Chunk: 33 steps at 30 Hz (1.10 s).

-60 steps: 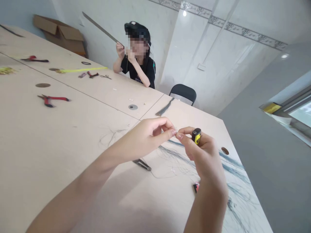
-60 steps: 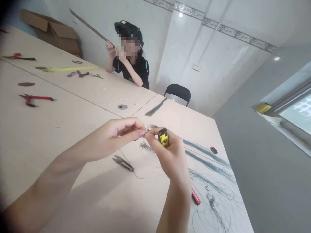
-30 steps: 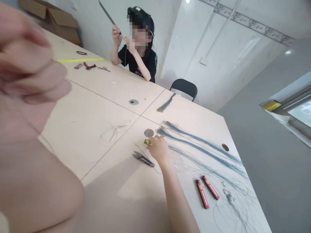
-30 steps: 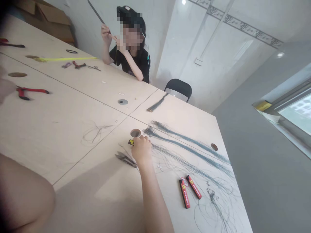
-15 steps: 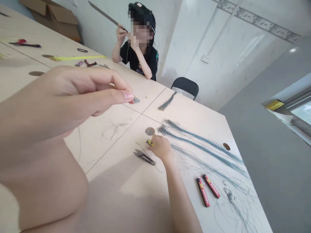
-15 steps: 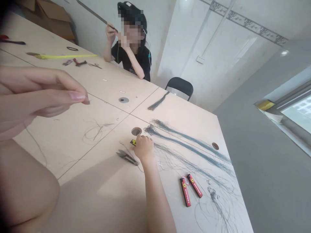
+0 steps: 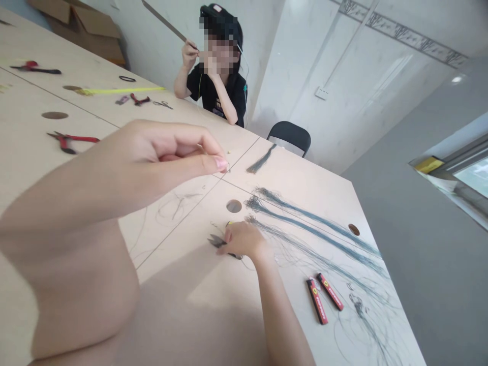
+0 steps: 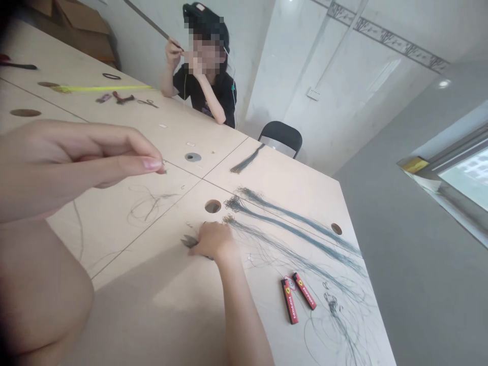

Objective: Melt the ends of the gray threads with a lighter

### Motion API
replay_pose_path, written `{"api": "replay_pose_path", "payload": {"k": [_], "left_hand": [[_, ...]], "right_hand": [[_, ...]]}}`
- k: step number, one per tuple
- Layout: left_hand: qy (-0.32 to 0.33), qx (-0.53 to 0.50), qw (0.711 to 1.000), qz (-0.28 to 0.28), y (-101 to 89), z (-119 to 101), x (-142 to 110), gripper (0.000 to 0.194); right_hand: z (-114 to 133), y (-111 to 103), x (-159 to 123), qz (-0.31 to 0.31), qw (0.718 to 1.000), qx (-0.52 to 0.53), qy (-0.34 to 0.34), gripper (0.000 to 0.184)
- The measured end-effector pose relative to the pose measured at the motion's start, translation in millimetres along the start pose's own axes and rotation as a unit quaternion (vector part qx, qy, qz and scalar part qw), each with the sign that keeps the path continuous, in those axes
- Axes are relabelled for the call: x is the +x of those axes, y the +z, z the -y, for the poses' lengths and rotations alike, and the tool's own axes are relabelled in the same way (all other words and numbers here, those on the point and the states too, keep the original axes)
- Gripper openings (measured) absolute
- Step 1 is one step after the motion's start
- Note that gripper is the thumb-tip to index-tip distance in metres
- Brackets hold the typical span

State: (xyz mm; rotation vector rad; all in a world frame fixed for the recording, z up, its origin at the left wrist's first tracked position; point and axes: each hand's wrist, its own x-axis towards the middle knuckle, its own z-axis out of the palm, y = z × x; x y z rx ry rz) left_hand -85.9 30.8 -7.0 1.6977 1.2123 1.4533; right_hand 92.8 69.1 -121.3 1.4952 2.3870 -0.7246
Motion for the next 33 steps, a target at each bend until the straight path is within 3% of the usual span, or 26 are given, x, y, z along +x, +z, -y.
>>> {"api": "replay_pose_path", "payload": {"k": [3,7,10,12,15,18,20,22,25,28,33], "left_hand": [[0.016,0.053,0.996,0.073,6.4,-6.0,1.1,0.02],[0.021,0.051,0.996,0.074,13.7,-9.7,1.7,0.023],[0.017,0.053,0.995,0.079,20.1,-12.2,2.9,0.017],[0.011,0.049,0.995,0.084,26.1,-14.3,3.9,0.015],[-0.006,0.027,0.995,0.099,38.3,-16.8,5.0,0.017],[-0.014,0.01,0.992,0.123,50.7,-16.7,5.4,0.019],[-0.009,0.012,0.991,0.135,57.2,-15.5,5.0,0.018],[-0.007,0.019,0.989,0.145,61.8,-14.4,3.6,0.02],[-0.006,0.028,0.986,0.162,66.6,-14.9,-0.6,0.023],[-0.008,0.018,0.986,0.163,71.6,-17.8,-6.1,0.023],[-0.012,0.008,0.99,0.138,82.8,-22.0,-12.1,0.023]], "right_hand": [[3.8,3.4,2.2,0.025,1.0,0.004,0.011,0.026],[-6.2,2.9,3.7,0.042,0.998,0.047,-0.025,0.015],[-27.4,-6.3,-4.1,0.025,0.98,0.181,-0.074,0.016],[-44.6,-15.9,-16.4,-0.008,0.942,0.321,-0.098,0.022],[-67.4,-31.6,-43.7,-0.076,0.847,0.5,-0.166,0.032],[-79.1,-44.4,-74.9,-0.188,0.751,0.583,-0.248,0.031],[-79.3,-50.6,-94.7,-0.241,0.711,0.605,-0.265,0.021],[-74.4,-54.9,-112.7,-0.254,0.705,0.614,-0.248,0.019],[-62.2,-58.2,-134.8,-0.235,0.724,0.62,-0.188,0.025],[-49.1,-58.6,-148.5,-0.234,0.726,0.634,-0.127,0.035],[-32.2,-58.4,-151.0,-0.213,0.712,0.654,-0.142,0.039]]}}
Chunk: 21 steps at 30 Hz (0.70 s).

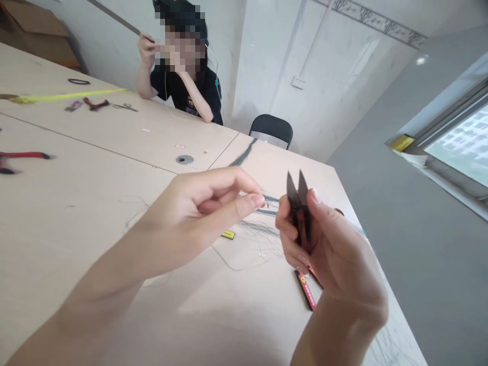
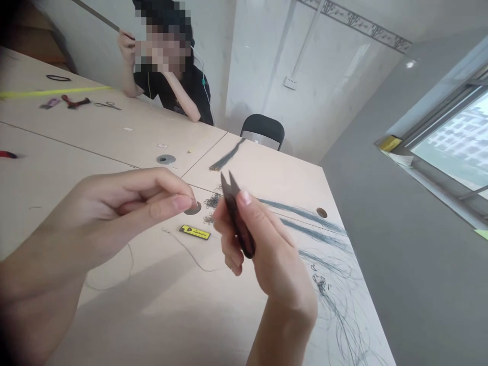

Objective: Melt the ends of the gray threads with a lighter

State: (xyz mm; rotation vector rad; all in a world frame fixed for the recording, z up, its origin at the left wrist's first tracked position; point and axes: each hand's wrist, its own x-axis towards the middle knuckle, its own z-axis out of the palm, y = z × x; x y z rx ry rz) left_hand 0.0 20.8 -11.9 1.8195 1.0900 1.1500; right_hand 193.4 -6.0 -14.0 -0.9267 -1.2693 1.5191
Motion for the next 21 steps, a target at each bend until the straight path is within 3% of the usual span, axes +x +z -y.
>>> {"api": "replay_pose_path", "payload": {"k": [3,7,15,21], "left_hand": [[0.009,-0.024,1.0,-0.011,4.8,-0.8,0.9,0.022],[0.014,-0.059,0.997,-0.04,6.9,-0.2,1.4,0.021],[0.042,-0.065,0.996,-0.031,9.0,1.4,0.3,0.019],[0.061,-0.063,0.996,-0.034,8.6,-0.9,-1.1,0.018]], "right_hand": [[-0.6,5.6,3.1,0.04,0.999,0.013,0.002,0.035],[-0.2,8.0,4.4,0.04,0.999,0.015,0.007,0.04],[2.0,8.9,2.1,0.12,0.99,0.059,0.043,0.036],[0.4,9.5,2.9,0.145,0.986,0.071,0.053,0.037]]}}
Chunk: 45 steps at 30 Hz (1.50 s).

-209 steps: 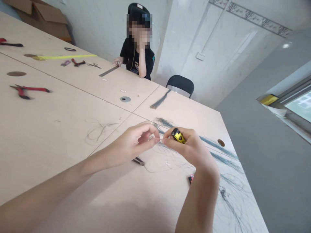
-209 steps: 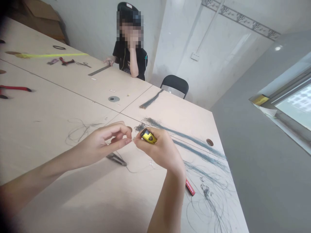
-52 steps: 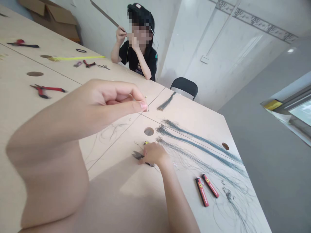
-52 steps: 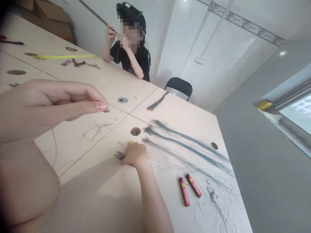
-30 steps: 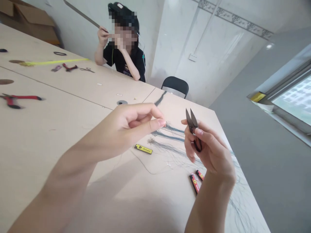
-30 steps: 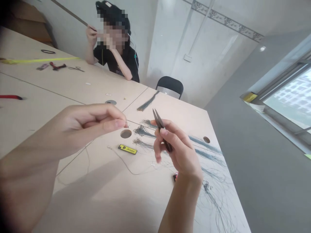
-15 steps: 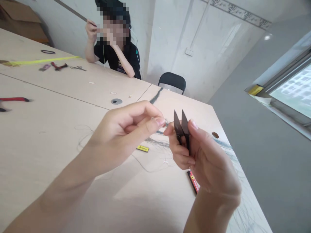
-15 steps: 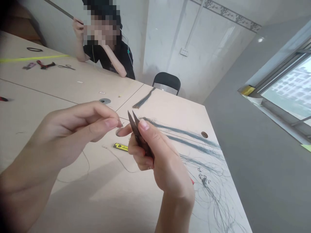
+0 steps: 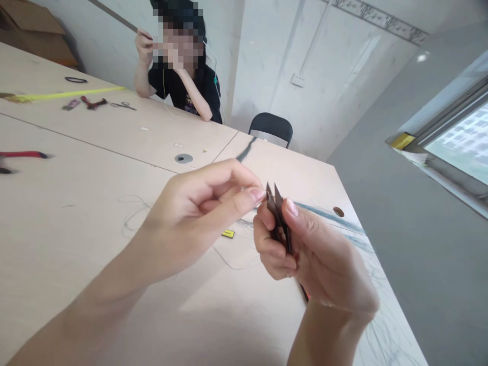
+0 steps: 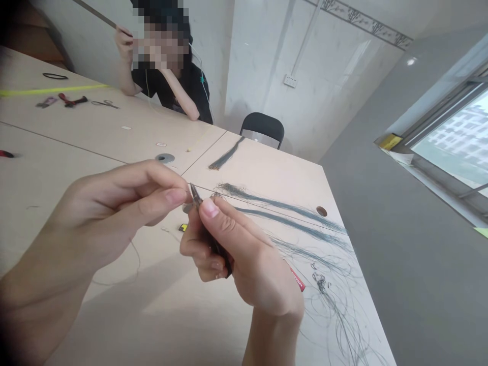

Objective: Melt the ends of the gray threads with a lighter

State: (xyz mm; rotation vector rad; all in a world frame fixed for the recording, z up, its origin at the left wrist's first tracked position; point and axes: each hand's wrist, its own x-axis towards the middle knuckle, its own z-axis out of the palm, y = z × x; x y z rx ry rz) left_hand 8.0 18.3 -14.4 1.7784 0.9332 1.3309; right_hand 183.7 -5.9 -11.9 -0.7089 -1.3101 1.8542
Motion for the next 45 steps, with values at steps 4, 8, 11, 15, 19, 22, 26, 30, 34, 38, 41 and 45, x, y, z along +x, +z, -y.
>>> {"api": "replay_pose_path", "payload": {"k": [4,8,11,15,19,22,26,30,34,38,41,45], "left_hand": [[0.007,-0.016,1.0,0.011,-0.3,0.2,0.5,0.017],[0.004,-0.029,0.999,0.025,-0.2,0.9,1.2,0.018],[0.001,-0.03,0.999,0.024,-0.1,1.2,0.8,0.018],[0.001,-0.023,1.0,0.018,0.0,0.6,0.5,0.018],[-0.003,-0.022,1.0,0.016,-0.6,-0.4,0.2,0.018],[-0.006,-0.016,1.0,0.011,-1.0,0.0,-0.2,0.018],[-0.004,-0.013,1.0,0.012,-0.2,0.6,0.0,0.018],[-0.001,-0.016,1.0,-0.005,-0.4,1.1,-0.2,0.018],[0.027,-0.04,0.996,-0.071,-9.0,3.8,1.6,0.013],[0.095,-0.073,0.983,-0.14,-24.0,4.7,4.8,0.011],[0.104,-0.087,0.98,-0.146,-31.6,2.1,4.5,0.01],[0.107,-0.099,0.981,-0.127,-34.6,-1.1,1.9,0.008]], "right_hand": [[-0.7,0.7,0.4,-0.005,1.0,0.016,-0.002,0.038],[-1.0,1.5,0.4,-0.003,1.0,0.027,-0.006,0.039],[-1.5,1.8,0.3,-0.006,1.0,0.028,-0.009,0.04],[-2.1,2.5,0.1,-0.012,1.0,0.026,-0.013,0.04],[-2.3,2.8,0.2,-0.009,0.999,0.024,-0.019,0.039],[-2.1,2.1,0.8,-0.01,1.0,0.022,-0.02,0.04],[-2.7,2.0,0.1,-0.01,1.0,0.012,-0.019,0.039],[-5.9,2.3,0.3,-0.075,0.995,-0.058,-0.035,0.039],[-13.9,-0.7,16.9,-0.27,0.92,-0.278,-0.063,0.037],[-50.8,2.7,47.1,-0.338,0.785,-0.515,-0.057,0.03],[-110.5,10.1,53.6,-0.218,0.711,-0.665,-0.072,0.02],[-194.5,9.5,30.9,-0.123,0.627,-0.761,-0.113,0.012]]}}
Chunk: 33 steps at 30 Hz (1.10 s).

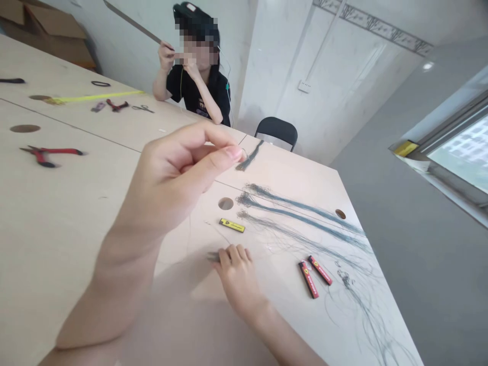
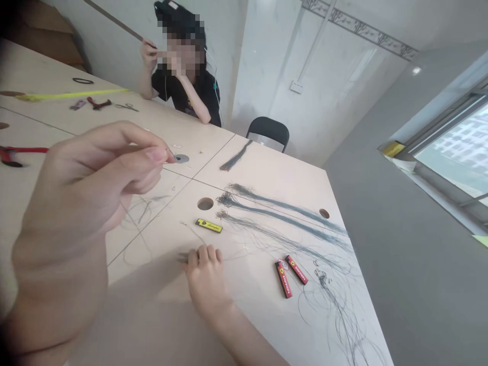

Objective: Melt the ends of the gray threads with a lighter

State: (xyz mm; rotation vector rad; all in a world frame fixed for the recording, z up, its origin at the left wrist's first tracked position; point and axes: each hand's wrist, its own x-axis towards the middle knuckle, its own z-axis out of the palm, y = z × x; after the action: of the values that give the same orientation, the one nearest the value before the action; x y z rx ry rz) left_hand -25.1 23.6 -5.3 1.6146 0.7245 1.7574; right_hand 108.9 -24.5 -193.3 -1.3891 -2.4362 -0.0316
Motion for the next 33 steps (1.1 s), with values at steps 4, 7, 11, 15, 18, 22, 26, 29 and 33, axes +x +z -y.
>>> {"api": "replay_pose_path", "payload": {"k": [4,7,11,15,18,22,26,29,33], "left_hand": [[0.001,-0.001,1.0,0.028,-1.9,-2.8,0.1,0.009],[-0.018,0.006,0.998,0.063,-4.2,-7.1,1.6,0.014],[-0.066,0.017,0.994,0.08,-7.3,-12.3,2.0,0.015],[-0.112,0.039,0.989,0.091,-8.5,-12.0,2.6,0.015],[-0.125,0.041,0.985,0.107,-8.4,-10.5,4.5,0.013],[-0.152,0.078,0.978,0.117,-7.1,-9.8,5.5,0.018],[-0.163,0.094,0.973,0.136,-4.4,-8.2,4.6,0.019],[-0.175,0.1,0.971,0.131,-1.1,-4.2,4.0,0.022],[-0.164,0.147,0.966,0.133,4.0,1.6,2.3,0.026]], "right_hand": [[-0.1,24.5,-34.0,-0.028,0.998,0.053,0.012,0.013],[0.5,19.6,-35.2,-0.029,0.992,0.121,0.037,0.019],[-3.8,10.5,-9.8,-0.028,0.986,0.152,0.063,0.021],[-19.2,12.3,33.7,-0.013,0.985,0.115,0.125,0.032],[-27.7,20.7,57.6,0.007,0.984,0.115,0.136,0.029],[-32.8,26.6,68.6,-0.015,0.981,0.148,0.127,0.022],[-40.7,-9.6,74.7,-0.092,0.949,0.26,0.154,0.028],[-43.9,-67.6,77.7,-0.184,0.812,0.524,0.179,0.028],[-37.1,-135.0,72.8,-0.206,0.665,0.688,0.205,0.039]]}}
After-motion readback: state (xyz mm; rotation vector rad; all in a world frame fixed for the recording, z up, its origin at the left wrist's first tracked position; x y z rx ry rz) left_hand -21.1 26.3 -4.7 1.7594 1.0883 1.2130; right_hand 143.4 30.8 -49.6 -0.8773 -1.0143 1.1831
